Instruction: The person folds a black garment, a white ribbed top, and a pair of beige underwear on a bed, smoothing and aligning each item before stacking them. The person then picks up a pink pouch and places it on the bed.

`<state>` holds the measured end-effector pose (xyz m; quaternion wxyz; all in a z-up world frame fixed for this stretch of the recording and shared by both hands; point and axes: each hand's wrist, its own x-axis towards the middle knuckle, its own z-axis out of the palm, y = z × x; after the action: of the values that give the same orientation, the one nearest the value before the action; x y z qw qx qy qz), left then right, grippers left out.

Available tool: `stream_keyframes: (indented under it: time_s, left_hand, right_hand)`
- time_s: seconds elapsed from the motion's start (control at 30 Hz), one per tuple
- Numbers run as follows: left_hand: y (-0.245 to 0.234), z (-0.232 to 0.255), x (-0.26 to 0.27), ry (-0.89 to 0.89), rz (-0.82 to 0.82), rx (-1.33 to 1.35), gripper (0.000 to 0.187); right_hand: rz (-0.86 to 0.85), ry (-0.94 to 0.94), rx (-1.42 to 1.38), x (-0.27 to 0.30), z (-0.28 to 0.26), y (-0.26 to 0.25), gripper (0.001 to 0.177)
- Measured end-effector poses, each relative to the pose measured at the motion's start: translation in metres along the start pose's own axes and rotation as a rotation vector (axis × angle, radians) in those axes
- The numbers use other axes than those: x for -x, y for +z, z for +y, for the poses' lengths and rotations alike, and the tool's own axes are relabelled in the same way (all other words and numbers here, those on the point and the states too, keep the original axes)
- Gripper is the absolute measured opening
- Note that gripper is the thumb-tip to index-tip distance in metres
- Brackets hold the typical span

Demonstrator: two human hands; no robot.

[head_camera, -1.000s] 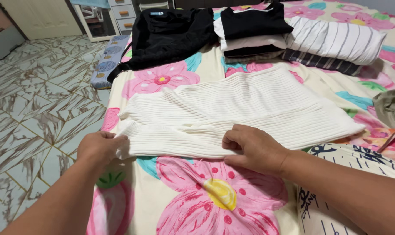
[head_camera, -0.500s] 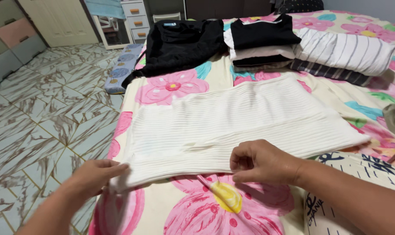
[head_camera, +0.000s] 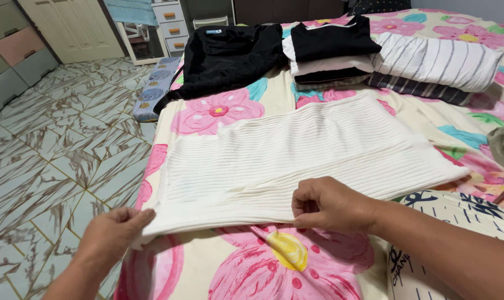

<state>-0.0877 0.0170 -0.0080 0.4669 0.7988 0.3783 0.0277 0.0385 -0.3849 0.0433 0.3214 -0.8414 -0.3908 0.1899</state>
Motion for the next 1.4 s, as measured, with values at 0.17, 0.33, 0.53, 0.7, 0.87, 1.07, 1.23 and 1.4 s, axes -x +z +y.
stream_keyframes:
  time_s: [0.17, 0.33, 0.53, 0.7, 0.87, 1.07, 1.23, 1.4]
  left_hand:
    - [0.033, 0.030, 0.032, 0.208, 0.464, -0.414, 0.031]
    - [0.110, 0.087, 0.077, 0.756, 0.319, -0.344, 0.017]
    - [0.164, 0.089, 0.122, 0.672, 0.111, -0.364, 0.021]
    - [0.164, 0.079, 0.121, 0.706, 0.082, -0.377, 0.017]
    - [0.162, 0.088, 0.124, 0.642, 0.044, -0.418, 0.018]
    - [0.165, 0.096, 0.126, 0.866, 0.052, -0.494, 0.040]
    - [0.168, 0.098, 0.126, 0.922, -0.011, -0.616, 0.082]
    - [0.186, 0.112, 0.129, 0.964, 0.124, -0.598, 0.080]
  right_hand:
    - [0.123, 0.117, -0.155, -0.016, 0.005, 0.005, 0.012]
    - [0.341, -0.194, 0.091, -0.061, 0.007, 0.011, 0.014]
    - [0.203, -0.304, 0.332, -0.096, 0.009, 0.022, 0.012]
    - [0.146, -0.342, 0.449, -0.113, 0.008, 0.019, 0.004]
    - [0.340, -0.210, 0.221, -0.112, 0.002, 0.011, 0.011]
    - [0.333, -0.081, 0.177, -0.075, 0.010, 0.007, 0.014]
    - [0.229, 0.024, 0.201, -0.049, 0.042, -0.018, 0.018]
    - [0.281, 0.276, 0.191, -0.024, 0.100, -0.064, 0.023]
